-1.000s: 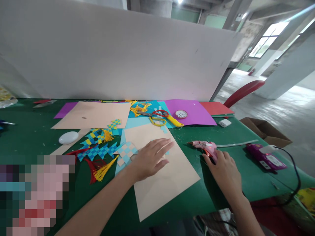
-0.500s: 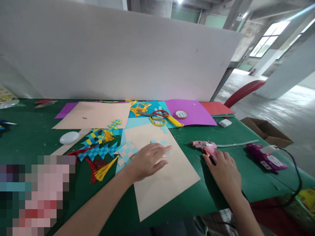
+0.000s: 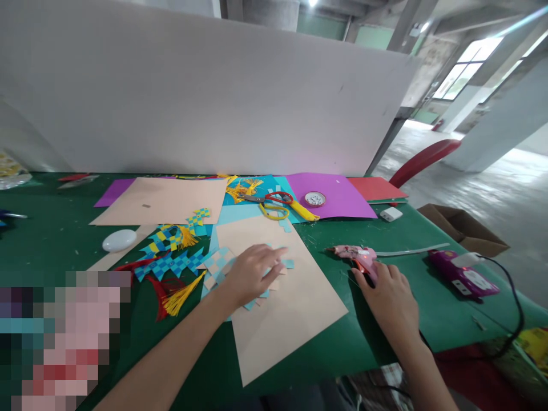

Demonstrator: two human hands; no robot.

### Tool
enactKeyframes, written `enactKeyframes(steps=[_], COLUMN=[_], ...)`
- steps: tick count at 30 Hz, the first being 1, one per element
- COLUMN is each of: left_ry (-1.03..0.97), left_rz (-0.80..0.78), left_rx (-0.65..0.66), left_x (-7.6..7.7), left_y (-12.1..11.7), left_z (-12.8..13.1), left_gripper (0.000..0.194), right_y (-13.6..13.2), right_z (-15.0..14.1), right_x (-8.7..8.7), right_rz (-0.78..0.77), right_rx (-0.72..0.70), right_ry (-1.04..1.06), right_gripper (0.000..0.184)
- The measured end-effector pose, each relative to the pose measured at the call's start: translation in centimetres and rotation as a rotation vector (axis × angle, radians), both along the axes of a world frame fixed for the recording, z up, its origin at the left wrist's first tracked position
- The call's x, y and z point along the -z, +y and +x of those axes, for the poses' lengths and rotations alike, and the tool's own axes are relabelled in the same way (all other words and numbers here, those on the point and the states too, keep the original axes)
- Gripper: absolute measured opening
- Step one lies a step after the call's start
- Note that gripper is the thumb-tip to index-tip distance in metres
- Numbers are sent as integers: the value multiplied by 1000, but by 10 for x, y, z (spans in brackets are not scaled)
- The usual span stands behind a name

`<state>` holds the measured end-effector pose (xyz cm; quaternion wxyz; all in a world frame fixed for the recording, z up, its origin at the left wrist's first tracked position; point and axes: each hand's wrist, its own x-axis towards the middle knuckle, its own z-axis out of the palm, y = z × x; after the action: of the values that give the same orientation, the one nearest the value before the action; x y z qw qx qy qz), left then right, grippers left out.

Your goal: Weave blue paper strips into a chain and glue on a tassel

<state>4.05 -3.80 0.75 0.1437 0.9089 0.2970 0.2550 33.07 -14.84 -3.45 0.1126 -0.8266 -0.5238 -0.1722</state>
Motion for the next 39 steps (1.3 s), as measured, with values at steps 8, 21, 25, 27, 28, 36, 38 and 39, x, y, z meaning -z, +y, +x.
enactKeyframes(steps=[8, 21, 25, 27, 28, 36, 38, 39], left_ry=[11, -1424, -1597, -1547, -1505, -1121, -1059, -1032], left_rz=[-67, -1110, -1267, -1290, -1301, -1289, -1223, -1191], left_rx=[-278, -299, -262, -204, -160, -12, -45, -57], left_x=[18, -13, -18, -19, -19, -23, -24, -24], left_y=[16, 34, 39, 36, 33, 16, 14, 14], left_z=[-6, -22, -34, -34, -33, -26, -24, -23], left_gripper=[70, 40, 27, 28, 31, 51, 52, 51], right_y=[0, -4, -6, -3, -1, 23, 23, 23], right_z=[-3, -5, -26, -46, -58, -146, -157, -160], right_x=[0, 0, -26, -44, -53, -57, -54, -55], right_rz=[11, 105, 266, 343, 375, -17, -122, -155], right_rx=[-8, -37, -112, -240, -309, -863, -907, -918], right_ry=[-30, -13, 40, 135, 189, 1027, 1438, 1599], right_gripper=[49, 59, 52, 39, 36, 91, 91, 84])
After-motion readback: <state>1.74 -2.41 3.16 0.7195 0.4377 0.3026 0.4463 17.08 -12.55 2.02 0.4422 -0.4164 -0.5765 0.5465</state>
